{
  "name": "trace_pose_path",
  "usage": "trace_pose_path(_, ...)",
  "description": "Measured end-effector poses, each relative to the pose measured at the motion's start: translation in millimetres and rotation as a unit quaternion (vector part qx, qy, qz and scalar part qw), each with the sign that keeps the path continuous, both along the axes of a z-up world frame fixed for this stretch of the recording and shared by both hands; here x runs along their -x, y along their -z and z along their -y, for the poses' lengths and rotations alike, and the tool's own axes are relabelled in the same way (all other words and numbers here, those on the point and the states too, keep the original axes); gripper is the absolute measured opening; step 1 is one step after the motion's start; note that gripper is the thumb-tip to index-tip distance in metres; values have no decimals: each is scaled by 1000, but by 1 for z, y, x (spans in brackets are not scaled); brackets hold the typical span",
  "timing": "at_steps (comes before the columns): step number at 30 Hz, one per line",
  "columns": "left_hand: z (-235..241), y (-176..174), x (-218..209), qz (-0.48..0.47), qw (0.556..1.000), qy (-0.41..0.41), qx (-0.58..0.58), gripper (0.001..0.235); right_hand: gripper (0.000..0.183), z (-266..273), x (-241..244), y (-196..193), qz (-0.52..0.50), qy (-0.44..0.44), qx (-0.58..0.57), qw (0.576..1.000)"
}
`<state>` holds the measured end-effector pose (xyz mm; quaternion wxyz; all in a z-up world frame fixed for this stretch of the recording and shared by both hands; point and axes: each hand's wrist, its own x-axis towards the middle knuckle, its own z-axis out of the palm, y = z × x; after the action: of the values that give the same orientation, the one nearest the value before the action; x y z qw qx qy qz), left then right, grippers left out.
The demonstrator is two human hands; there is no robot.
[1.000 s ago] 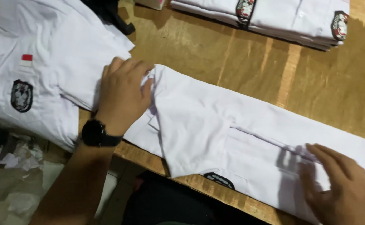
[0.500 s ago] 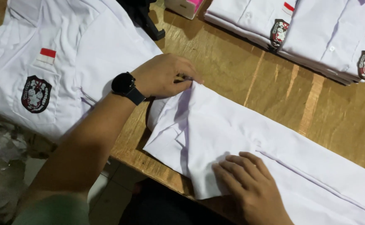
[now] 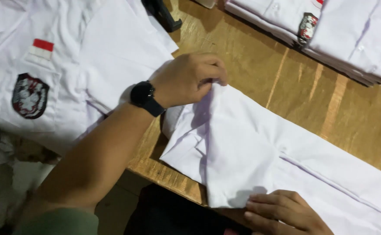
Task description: Trimming loose threads from a white shirt and folding it neatly on a wooden table.
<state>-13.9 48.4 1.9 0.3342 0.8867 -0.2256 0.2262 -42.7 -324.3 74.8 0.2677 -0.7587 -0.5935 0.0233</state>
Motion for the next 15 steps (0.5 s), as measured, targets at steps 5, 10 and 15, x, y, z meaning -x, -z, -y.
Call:
trace_pose_path(5, 2, -4, -1, 49, 996, 45, -57, 32, 30, 70, -17, -11, -181, 360, -9, 915)
trace_pose_path(10, 7, 0, -2, 16, 992, -6, -127, 27, 51, 193, -75, 43, 45, 447, 292, 845)
trace_pose_path(15, 5, 18, 3, -1, 975, -85, -206, 26, 44, 221, -87, 34, 121, 416, 344, 833)
